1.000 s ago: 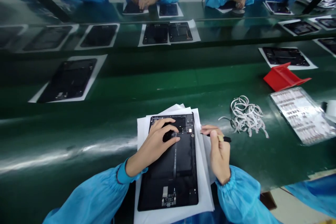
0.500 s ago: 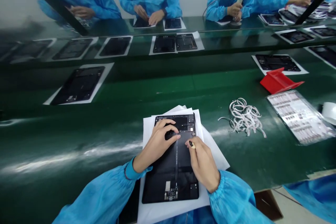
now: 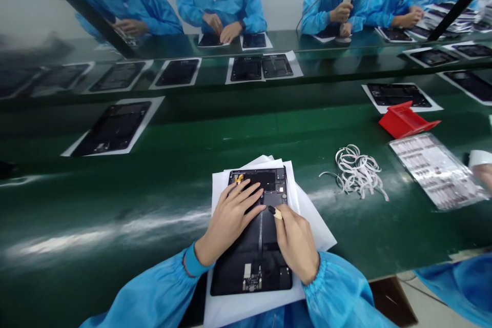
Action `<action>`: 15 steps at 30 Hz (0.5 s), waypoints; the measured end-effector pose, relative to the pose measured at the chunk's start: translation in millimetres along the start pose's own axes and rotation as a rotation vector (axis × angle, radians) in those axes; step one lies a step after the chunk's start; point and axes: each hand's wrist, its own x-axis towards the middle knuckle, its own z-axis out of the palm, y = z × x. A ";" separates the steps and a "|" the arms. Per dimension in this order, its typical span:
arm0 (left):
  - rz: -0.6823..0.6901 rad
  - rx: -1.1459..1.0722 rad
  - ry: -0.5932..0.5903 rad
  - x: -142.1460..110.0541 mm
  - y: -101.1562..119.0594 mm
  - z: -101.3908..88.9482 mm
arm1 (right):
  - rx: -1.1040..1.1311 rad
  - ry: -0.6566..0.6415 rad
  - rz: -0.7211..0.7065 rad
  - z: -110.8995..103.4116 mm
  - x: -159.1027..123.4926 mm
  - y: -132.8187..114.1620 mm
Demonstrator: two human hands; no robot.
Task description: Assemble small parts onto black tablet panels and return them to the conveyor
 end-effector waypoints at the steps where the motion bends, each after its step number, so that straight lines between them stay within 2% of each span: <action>1: -0.001 -0.046 0.013 0.3 -0.8 1.2 | 0.001 0.000 0.001 0.4 -0.5 0.4; 4: -0.042 -0.297 0.060 -1.2 -0.1 -2.3 | 0.024 -0.016 0.037 1.8 -1.4 -2.7; 6: -0.126 -0.522 0.063 -7.2 5.6 -13.5 | 0.090 -0.064 0.059 2.8 -2.1 -8.5; 8: -0.222 -0.722 0.042 -19.2 14.7 -29.9 | 0.182 -0.128 0.003 3.9 -3.3 -16.0; 11: -0.306 -0.917 0.055 -47.3 28.5 -53.6 | 0.199 -0.126 -0.254 6.0 -8.3 -26.1; 13: -0.378 -1.016 0.100 -69.2 34.4 -62.4 | 0.079 -0.064 -0.451 6.8 -14.1 -30.4; 15: -0.499 -1.155 0.066 -88.5 37.3 -64.9 | -0.076 -0.030 -0.598 6.8 -20.6 -33.1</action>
